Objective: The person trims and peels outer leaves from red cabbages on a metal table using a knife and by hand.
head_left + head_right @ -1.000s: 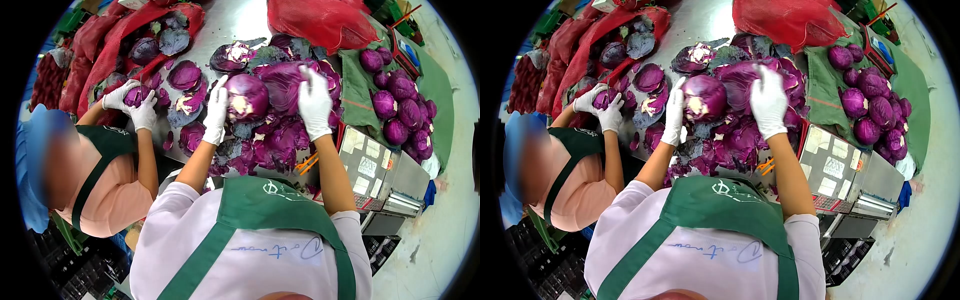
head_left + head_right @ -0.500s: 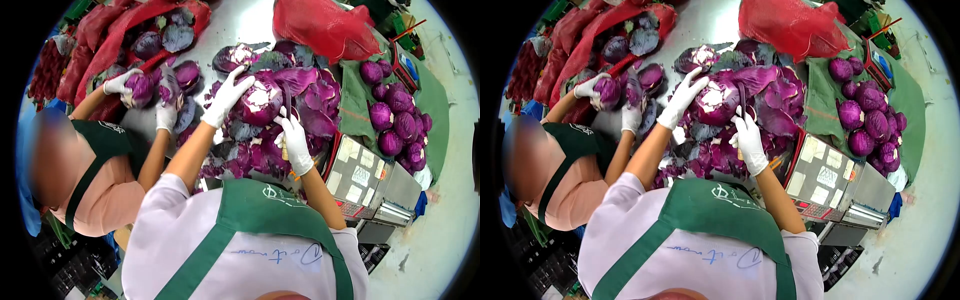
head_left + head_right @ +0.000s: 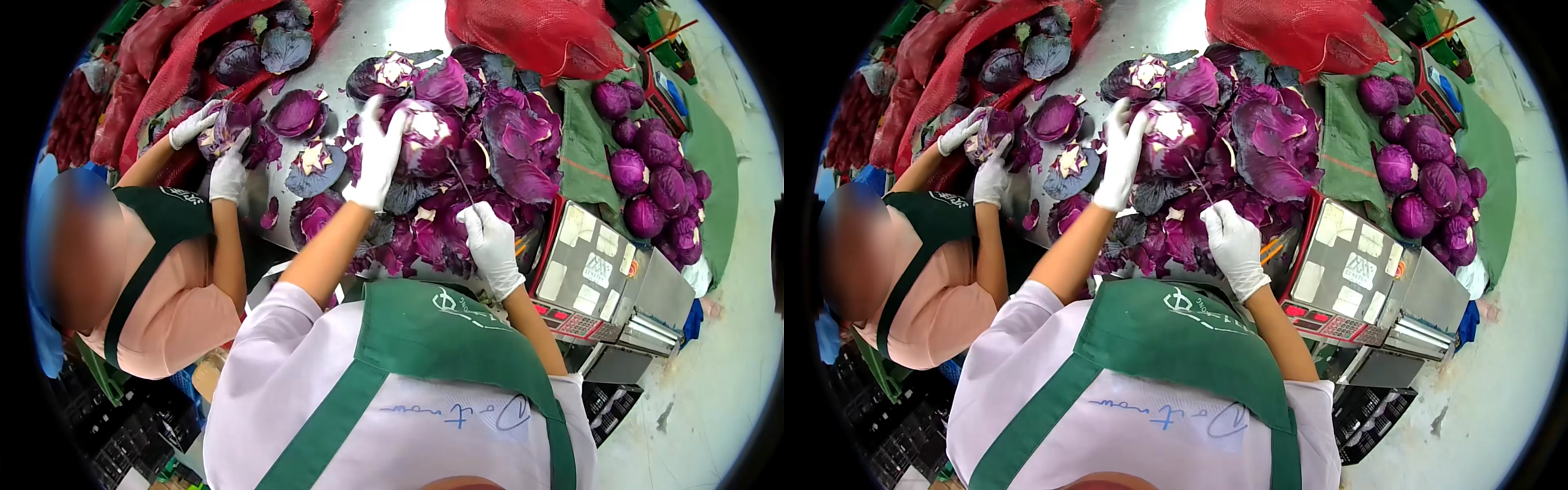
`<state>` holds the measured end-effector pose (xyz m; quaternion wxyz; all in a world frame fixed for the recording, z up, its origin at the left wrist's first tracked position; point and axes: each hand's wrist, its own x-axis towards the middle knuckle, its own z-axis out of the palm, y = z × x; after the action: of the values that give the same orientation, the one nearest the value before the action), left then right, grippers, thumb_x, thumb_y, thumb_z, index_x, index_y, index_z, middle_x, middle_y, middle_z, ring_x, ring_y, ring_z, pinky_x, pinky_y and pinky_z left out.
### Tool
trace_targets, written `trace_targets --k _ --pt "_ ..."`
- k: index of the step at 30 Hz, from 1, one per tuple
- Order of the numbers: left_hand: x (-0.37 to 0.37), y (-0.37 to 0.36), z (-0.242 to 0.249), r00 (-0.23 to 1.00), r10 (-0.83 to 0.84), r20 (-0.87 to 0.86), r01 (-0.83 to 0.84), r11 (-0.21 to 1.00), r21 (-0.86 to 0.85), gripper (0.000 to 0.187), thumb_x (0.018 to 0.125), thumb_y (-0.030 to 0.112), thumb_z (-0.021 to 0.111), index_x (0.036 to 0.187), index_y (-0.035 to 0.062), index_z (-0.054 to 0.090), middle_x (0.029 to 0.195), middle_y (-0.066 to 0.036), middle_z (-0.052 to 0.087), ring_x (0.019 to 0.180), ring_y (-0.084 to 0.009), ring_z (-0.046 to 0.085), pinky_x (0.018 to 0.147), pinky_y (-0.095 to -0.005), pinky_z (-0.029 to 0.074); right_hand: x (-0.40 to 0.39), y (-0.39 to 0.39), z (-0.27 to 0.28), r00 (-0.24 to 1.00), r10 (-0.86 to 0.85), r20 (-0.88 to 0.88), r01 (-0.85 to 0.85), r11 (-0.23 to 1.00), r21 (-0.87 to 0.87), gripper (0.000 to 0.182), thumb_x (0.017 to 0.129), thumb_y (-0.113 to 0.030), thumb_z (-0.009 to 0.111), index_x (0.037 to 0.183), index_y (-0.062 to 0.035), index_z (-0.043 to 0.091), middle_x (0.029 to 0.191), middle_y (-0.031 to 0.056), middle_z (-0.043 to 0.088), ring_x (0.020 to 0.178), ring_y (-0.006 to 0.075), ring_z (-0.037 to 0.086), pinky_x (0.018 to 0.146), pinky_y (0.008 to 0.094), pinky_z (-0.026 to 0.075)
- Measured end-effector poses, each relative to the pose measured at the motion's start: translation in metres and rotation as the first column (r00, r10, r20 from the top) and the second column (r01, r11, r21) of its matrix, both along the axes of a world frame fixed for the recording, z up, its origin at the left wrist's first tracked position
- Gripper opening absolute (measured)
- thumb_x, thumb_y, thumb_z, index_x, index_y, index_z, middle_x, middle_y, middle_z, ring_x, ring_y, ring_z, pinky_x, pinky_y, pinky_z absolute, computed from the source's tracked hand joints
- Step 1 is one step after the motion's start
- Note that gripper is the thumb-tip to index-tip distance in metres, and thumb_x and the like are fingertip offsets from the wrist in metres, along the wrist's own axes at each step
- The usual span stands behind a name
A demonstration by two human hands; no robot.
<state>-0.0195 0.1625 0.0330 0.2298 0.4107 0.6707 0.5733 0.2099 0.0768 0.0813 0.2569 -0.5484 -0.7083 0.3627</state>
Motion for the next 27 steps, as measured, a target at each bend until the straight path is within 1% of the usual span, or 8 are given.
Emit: trace_targets --k 1,2,5,7,9,13,17,27 --pt "-0.006 0.017 0.011 0.976 -0.175 0.128 0.186 0.98 -0.077 0.059 0.089 0.038 0.068 0.128 -0.0049 0.058 0.122 -0.022 0.061 0.115 -0.0294 0.058 0.101 -0.0389 0.044 0.002 0.001 -0.001 1.0 0.004 0.01 -0.004 1.0 0.005 0.022 0.1 -0.026 0.056 0.091 -0.0072 0.062 0.074 0.0108 0.069 0.068 0.0305 0.068 0.059 0.0396 0.052" --pt "-0.008 0.029 -0.004 0.996 -0.063 0.056 0.067 0.995 -0.076 0.053 0.088 0.041 0.069 0.118 -0.0026 0.066 0.116 -0.022 0.066 0.11 -0.0291 0.062 0.099 -0.0377 0.046 0.004 0.005 0.0 1.0 -0.016 -0.022 0.016 1.0 0.01 0.022 0.1 -0.027 0.055 0.091 -0.0072 0.062 0.075 0.0111 0.069 0.068 0.0303 0.069 0.059 0.0396 0.052" --pt "-0.022 0.036 -0.017 0.968 -0.247 0.045 0.25 0.966 -0.069 0.059 0.086 0.043 0.071 0.122 -0.0029 0.063 0.121 -0.024 0.062 0.115 -0.0308 0.06 0.1 -0.038 0.045 0.012 0.018 0.002 1.0 -0.027 0.015 0.028 0.999 -0.031 0.024 0.101 -0.028 0.052 0.091 -0.0078 0.061 0.076 0.012 0.069 0.07 0.0323 0.068 0.06 0.0423 0.052" --pt "-0.024 0.029 -0.021 0.966 -0.257 0.03 0.259 0.961 -0.1 0.061 0.086 0.041 0.071 0.126 -0.0032 0.061 0.124 -0.023 0.061 0.118 -0.0296 0.058 0.102 -0.0373 0.044 0.012 0.027 0.001 0.984 0.046 0.174 -0.048 0.999 0.008 0.026 0.102 -0.029 0.049 0.091 -0.0078 0.059 0.075 0.0121 0.069 0.071 0.0346 0.068 0.063 0.0454 0.051" --pt "-0.027 0.022 -0.024 0.932 -0.304 0.196 0.312 0.95 -0.01 0.061 0.088 0.039 0.071 0.13 -0.0032 0.058 0.124 -0.019 0.061 0.119 -0.0255 0.057 0.103 -0.035 0.043 0.008 0.035 -0.007 0.979 0.058 0.193 -0.069 0.996 0.051 0.027 0.102 -0.029 0.047 0.09 -0.0076 0.058 0.074 0.0127 0.068 0.072 0.0366 0.067 0.064 0.0483 0.05" --pt "-0.038 0.011 -0.002 0.861 -0.39 0.327 0.413 0.911 -0.001 0.056 0.092 0.035 0.069 0.134 -0.0006 0.056 0.125 -0.012 0.062 0.115 -0.0164 0.056 0.104 -0.0295 0.042 -0.003 0.05 -0.013 0.97 0.087 0.229 -0.105 0.992 0.066 0.026 0.101 -0.03 0.049 0.091 -0.0078 0.058 0.074 0.0162 0.067 0.071 0.039 0.065 0.064 0.0513 0.049" --pt "-0.053 0.017 -0.011 0.826 -0.401 0.397 0.453 0.891 -0.042 0.043 0.096 0.024 0.065 0.135 0.0064 0.057 0.124 -0.004 0.063 0.115 -0.0121 0.056 0.104 -0.0264 0.041 -0.014 0.06 -0.015 0.954 0.125 0.273 -0.154 0.984 0.089 0.027 0.1 -0.032 0.049 0.092 -0.0077 0.058 0.074 0.0197 0.066 0.071 0.0419 0.065 0.064 0.0533 0.049" --pt "-0.057 0.017 -0.013 0.806 -0.417 0.42 0.478 0.878 -0.044 0.045 0.096 0.025 0.065 0.136 0.0057 0.056 0.126 -0.004 0.061 0.119 -0.0126 0.053 0.106 -0.0274 0.038 -0.013 0.061 -0.012 0.906 0.139 0.399 -0.215 0.965 0.152 0.025 0.099 -0.032 0.049 0.094 -0.0099 0.06 0.07 0.0185 0.066 0.067 0.0409 0.065 0.062 0.052 0.052"
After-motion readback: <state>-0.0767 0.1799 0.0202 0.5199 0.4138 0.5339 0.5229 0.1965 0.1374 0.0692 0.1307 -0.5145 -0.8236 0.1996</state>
